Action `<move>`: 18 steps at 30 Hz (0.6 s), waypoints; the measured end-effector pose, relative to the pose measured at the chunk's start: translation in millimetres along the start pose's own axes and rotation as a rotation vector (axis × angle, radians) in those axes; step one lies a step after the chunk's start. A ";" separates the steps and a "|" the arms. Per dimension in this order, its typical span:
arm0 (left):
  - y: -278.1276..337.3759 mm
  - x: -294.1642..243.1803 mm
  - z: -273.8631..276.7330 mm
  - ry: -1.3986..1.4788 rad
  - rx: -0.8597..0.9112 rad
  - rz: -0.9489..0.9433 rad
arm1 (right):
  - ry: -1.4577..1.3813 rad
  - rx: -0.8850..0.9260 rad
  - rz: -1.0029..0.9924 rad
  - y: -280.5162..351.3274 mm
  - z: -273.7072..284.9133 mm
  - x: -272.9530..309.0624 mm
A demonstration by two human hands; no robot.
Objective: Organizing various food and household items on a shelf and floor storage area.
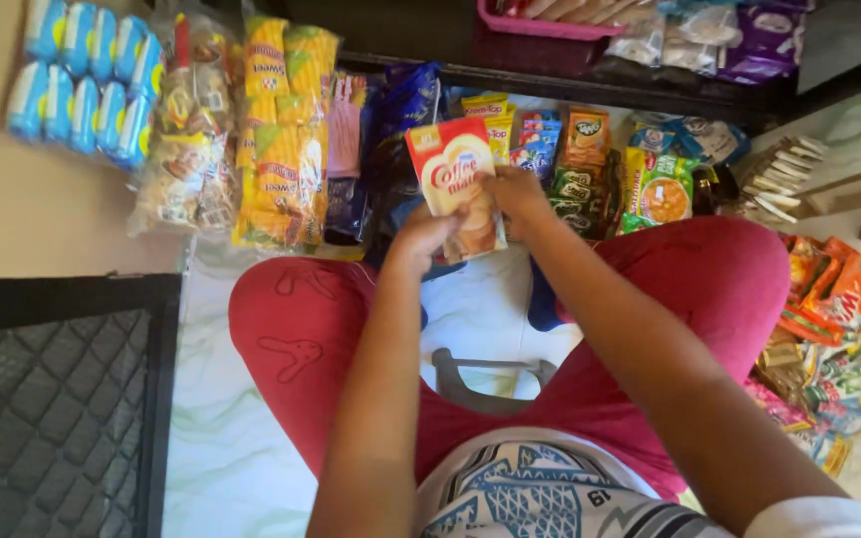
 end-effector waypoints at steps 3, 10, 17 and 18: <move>-12.7 54.9 13.2 0.117 -0.133 0.120 | 0.343 -0.024 0.087 -30.2 13.0 -52.2; -25.5 147.4 40.5 0.367 -0.191 -0.070 | 0.122 0.122 0.027 -60.0 -19.2 -136.8; -19.6 172.0 63.6 0.218 -0.496 0.183 | 0.195 0.050 0.017 -61.6 -38.6 -140.8; -15.0 168.0 65.4 0.183 -0.550 0.213 | 0.245 0.028 0.007 -59.3 -38.6 -136.1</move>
Point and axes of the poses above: each hand's wrist, its own y-axis away from the middle knuckle, its own z-axis out of the back of the hand, x = y × z, the point moved 7 cm from there along -y, towards the middle knuckle, and after that the axes turned 14 degrees about x, right-handed, at the moved point
